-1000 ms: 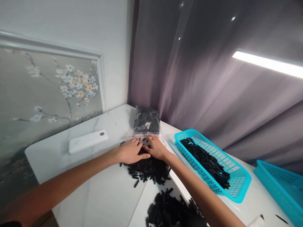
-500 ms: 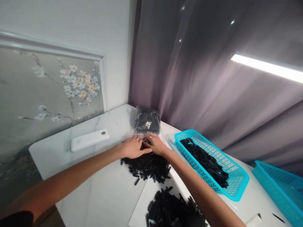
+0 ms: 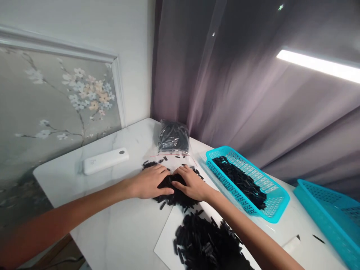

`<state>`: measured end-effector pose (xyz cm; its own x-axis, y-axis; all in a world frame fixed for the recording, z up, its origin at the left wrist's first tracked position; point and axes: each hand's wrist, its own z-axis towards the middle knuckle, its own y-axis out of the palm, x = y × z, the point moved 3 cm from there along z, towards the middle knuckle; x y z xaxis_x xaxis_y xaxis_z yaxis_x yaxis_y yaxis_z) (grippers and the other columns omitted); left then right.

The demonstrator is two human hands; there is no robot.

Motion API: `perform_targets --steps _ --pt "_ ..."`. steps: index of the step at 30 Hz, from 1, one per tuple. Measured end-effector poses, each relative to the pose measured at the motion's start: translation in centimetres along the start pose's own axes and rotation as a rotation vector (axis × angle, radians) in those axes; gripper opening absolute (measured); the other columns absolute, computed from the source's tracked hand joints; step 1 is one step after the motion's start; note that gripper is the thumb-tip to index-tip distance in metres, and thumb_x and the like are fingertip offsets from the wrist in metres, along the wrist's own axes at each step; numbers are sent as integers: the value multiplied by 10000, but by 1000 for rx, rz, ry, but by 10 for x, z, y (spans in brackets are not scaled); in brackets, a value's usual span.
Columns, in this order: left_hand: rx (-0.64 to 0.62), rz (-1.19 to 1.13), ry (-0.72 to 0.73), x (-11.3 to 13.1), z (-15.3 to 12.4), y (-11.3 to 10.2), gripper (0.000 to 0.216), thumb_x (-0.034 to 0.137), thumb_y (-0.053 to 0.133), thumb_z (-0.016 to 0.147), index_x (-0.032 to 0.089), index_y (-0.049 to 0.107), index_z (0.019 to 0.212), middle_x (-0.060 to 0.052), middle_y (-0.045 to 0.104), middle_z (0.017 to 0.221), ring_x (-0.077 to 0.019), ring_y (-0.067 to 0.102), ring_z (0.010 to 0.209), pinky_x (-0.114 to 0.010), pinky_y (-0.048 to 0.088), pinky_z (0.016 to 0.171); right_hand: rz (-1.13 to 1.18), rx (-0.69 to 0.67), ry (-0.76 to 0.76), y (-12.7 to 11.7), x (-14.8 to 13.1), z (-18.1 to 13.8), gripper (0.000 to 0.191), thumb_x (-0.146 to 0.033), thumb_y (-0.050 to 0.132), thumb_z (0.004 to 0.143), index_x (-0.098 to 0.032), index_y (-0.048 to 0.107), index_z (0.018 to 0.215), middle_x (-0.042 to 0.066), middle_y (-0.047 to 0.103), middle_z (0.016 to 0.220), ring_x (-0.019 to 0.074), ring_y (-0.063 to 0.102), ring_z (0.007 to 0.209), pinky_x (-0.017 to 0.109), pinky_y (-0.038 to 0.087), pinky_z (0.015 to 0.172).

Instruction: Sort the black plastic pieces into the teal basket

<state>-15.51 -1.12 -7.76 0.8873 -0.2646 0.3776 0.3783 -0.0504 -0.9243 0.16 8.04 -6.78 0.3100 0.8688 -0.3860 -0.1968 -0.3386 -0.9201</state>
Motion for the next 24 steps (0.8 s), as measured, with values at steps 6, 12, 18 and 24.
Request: perform_targets --steps 6,12,18,24 --pt "48 9 66 13 -13 0 524 641 533 908 190 623 1160 -82 663 1125 -272 623 1031 -388 467 915 9 -59 -68 -15 -8 -6 232 -370 545 983 -190 676 1050 87 705 1026 235 626 971 368 477 895" --pt "279 36 32 0 11 -25 351 489 460 998 206 616 1135 -62 680 1166 -228 615 1119 -360 449 992 -104 51 64 -18 8 25 281 -192 461 1002 -128 637 1212 147 649 1260 248 582 1201 365 429 1032" --pt "441 140 -224 -51 31 -50 477 543 628 875 162 599 1162 -138 656 1178 -316 606 1097 -463 468 958 -281 118 259 -29 11 36 258 -220 489 984 -203 654 1182 94 684 1204 239 658 1073 336 496 922" --pt "324 141 -360 -84 26 -32 325 427 630 930 147 638 1094 -62 674 993 -191 653 890 -404 546 844 -503 117 584 -34 37 15 321 -350 618 957 -145 617 1204 120 654 1186 272 630 1102 468 522 926"
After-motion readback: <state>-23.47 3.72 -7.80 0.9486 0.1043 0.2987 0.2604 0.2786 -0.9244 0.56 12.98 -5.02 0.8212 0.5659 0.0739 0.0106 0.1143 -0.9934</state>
